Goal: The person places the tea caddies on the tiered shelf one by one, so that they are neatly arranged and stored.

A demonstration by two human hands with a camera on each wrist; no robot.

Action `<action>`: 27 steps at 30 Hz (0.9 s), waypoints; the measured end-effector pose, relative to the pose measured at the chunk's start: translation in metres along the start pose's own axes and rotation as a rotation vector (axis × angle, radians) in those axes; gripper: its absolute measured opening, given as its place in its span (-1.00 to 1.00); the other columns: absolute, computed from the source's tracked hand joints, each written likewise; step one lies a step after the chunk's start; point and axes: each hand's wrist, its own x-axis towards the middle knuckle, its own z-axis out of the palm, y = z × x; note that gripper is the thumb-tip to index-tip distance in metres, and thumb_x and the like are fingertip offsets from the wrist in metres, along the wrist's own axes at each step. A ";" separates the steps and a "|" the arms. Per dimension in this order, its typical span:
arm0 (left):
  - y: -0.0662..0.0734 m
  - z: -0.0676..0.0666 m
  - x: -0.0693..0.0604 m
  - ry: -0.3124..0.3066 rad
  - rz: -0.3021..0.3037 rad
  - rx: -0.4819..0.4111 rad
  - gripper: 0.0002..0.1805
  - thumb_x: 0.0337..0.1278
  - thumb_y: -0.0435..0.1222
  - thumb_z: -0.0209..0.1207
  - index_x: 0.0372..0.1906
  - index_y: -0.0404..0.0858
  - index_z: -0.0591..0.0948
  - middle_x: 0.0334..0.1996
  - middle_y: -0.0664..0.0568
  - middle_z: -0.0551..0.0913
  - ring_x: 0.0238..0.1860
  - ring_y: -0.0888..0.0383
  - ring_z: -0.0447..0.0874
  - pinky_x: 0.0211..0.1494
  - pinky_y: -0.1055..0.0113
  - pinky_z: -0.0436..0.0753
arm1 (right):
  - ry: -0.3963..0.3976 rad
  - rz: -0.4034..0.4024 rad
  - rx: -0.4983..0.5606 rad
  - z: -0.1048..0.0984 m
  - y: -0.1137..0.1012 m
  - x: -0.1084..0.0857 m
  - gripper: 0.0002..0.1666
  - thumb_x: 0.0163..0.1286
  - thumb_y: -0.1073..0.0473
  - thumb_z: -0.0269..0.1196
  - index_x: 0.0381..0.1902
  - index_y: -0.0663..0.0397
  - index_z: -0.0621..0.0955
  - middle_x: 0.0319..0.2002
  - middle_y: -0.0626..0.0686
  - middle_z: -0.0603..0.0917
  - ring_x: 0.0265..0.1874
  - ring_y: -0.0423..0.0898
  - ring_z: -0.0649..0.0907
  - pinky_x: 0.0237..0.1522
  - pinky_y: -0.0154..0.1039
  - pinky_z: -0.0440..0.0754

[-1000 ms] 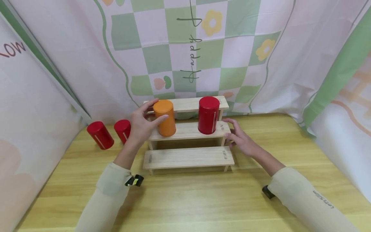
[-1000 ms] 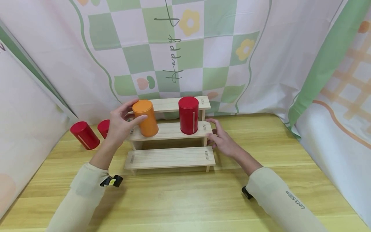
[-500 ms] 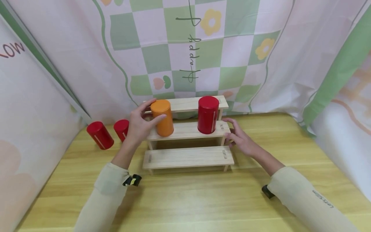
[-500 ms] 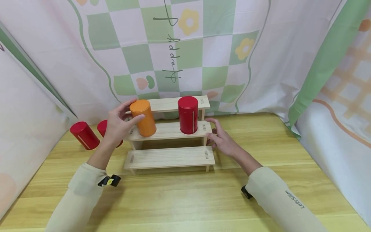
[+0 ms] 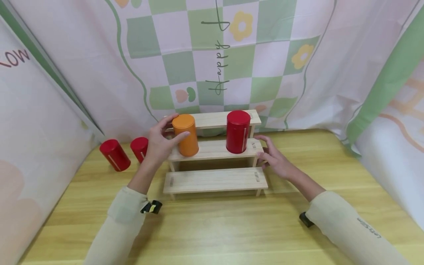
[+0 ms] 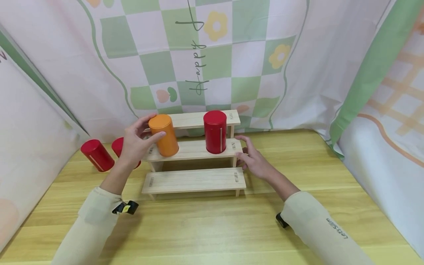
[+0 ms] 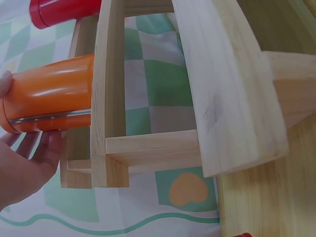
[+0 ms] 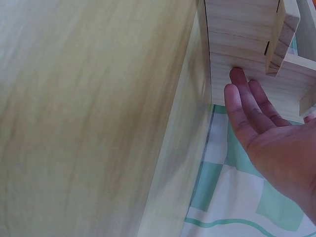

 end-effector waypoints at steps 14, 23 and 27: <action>0.000 0.000 0.000 -0.004 -0.006 0.005 -0.29 0.16 -0.32 0.48 0.41 -0.33 0.51 0.23 -0.11 0.63 0.09 -0.02 0.60 0.07 0.33 0.66 | 0.000 0.003 -0.003 0.000 -0.001 0.000 -0.32 0.67 0.15 -0.06 0.59 0.10 -0.01 -0.02 0.42 0.53 -0.20 0.14 0.60 -0.23 0.02 0.70; 0.002 -0.002 -0.001 -0.019 -0.019 -0.010 -0.27 0.16 -0.34 0.48 0.43 -0.30 0.49 0.25 -0.12 0.61 0.13 -0.03 0.60 0.15 0.10 0.65 | -0.001 0.012 -0.003 0.000 -0.001 0.000 -0.32 0.67 0.15 -0.06 0.60 0.09 -0.01 -0.01 0.42 0.52 -0.20 0.12 0.58 -0.23 0.03 0.70; 0.002 -0.006 -0.004 -0.041 -0.036 -0.018 -0.25 0.19 -0.33 0.46 0.47 -0.25 0.45 0.27 -0.11 0.60 0.18 -0.02 0.58 0.25 0.04 0.61 | 0.003 0.018 -0.005 0.000 -0.002 -0.001 -0.32 0.68 0.15 -0.06 0.60 0.09 -0.01 -0.04 0.39 0.52 -0.20 0.13 0.58 -0.22 0.05 0.69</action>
